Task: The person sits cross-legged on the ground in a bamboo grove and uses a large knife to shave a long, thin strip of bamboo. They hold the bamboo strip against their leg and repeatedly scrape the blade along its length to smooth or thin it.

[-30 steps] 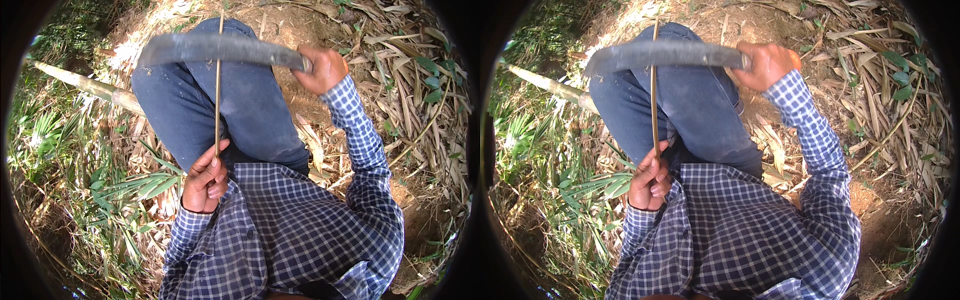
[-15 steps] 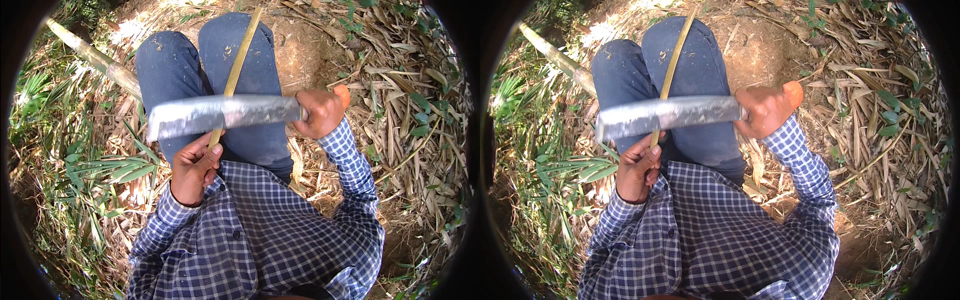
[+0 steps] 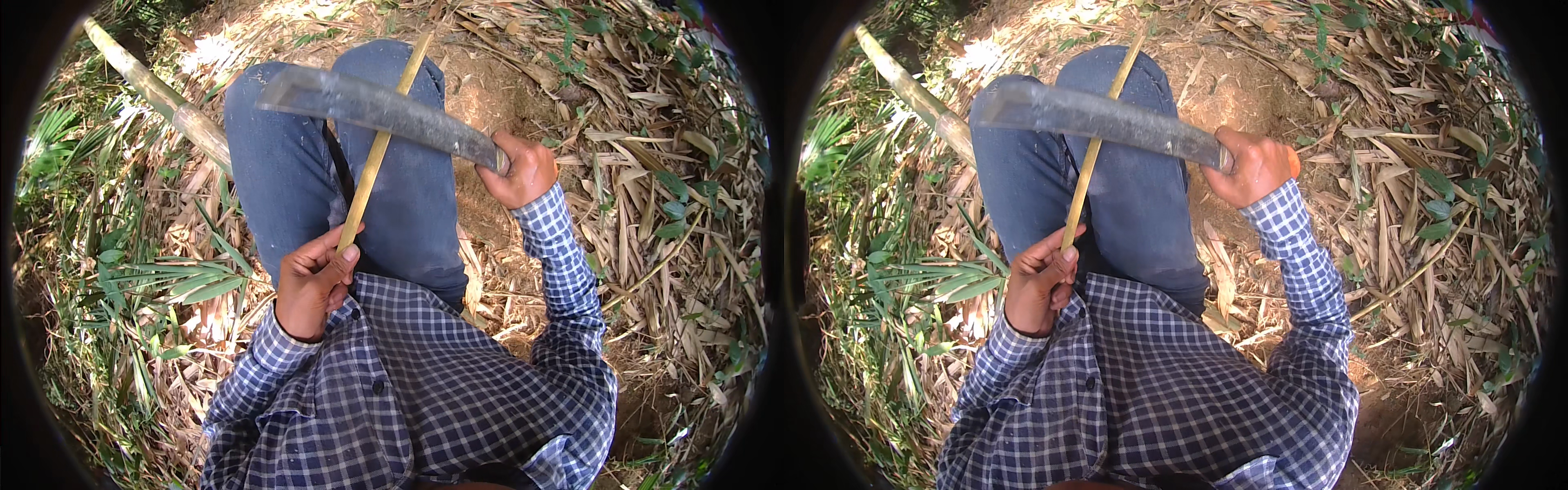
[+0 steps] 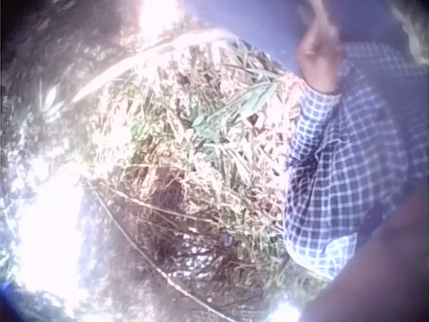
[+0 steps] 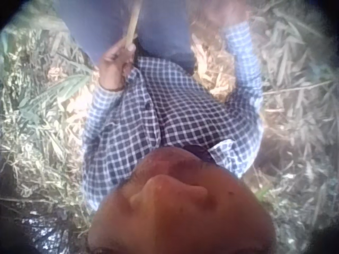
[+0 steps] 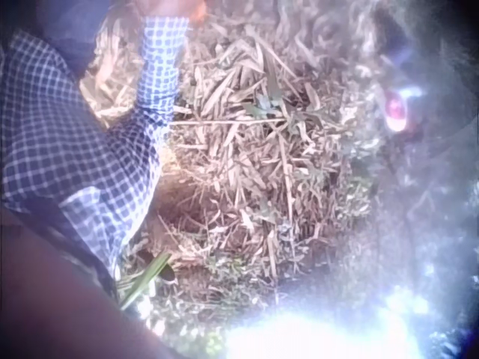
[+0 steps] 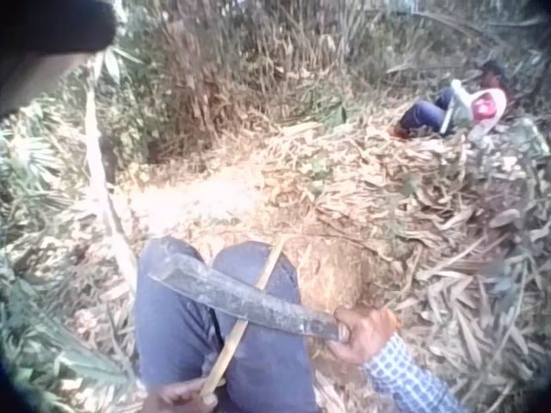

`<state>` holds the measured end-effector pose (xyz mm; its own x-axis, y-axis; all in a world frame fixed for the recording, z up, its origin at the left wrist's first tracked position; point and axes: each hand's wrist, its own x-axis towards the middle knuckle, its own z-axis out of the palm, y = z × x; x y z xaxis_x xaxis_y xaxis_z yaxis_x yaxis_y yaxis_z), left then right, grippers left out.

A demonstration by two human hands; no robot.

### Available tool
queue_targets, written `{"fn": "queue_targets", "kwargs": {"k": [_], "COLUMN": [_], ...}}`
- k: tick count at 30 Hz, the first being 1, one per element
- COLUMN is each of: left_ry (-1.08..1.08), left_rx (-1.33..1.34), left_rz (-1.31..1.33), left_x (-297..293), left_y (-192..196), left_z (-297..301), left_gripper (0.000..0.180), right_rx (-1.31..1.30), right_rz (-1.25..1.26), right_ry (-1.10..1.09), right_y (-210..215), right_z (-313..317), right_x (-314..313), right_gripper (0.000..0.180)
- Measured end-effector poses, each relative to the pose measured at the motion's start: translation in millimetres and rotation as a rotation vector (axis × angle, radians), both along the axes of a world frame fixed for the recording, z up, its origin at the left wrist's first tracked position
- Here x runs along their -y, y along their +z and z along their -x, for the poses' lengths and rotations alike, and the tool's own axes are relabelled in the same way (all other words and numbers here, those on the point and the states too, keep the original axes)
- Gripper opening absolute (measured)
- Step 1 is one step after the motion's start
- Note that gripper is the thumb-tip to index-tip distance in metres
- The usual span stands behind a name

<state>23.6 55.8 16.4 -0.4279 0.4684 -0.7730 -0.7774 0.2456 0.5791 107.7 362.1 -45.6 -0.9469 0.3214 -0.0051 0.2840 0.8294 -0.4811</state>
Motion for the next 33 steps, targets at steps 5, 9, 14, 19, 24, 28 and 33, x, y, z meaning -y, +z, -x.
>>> {"fn": "queue_targets", "kwargs": {"k": [5, 9, 14, 19, 24, 28, 33], "left_ry": [-0.006, -0.012, -0.008, -0.015, -0.018, 0.006, 0.035], "left_rx": [0.01, 0.005, 0.017, 0.016, 0.027, 0.051, 0.09], "left_rz": [0.006, -0.004, 0.008, 0.003, -0.001, -0.019, 0.057], "left_x": [0, 3, 2, 4, 5, 1, -2], "left_y": [0, 0, 1, -2, 0, 0, -1], "left_z": [0, 0, -2, -2, -2, -1, 0], "left_gripper": [0.037, 0.037, 0.037, 0.036, 0.037, 0.037, 0.038], "right_rx": [-0.013, -0.027, 0.032, 0.029, 0.024, 0.015, -0.028], "right_rz": [-0.034, -0.002, 0.03, -0.042, -0.036, 0.069, 0.074], "right_ry": [-0.07, -0.022, -0.178, -0.063, -0.23, -0.101, 0.235], "right_y": [-6, -3, -14, -12, -30, -12, 9], "right_z": [5, 5, 15, 10, 20, -2, -25], "right_x": [-11, -10, -21, -16, -41, -13, 31], "right_gripper": [0.018, 0.018, 0.019, 0.023, 0.027, 0.02, 0.024]}}
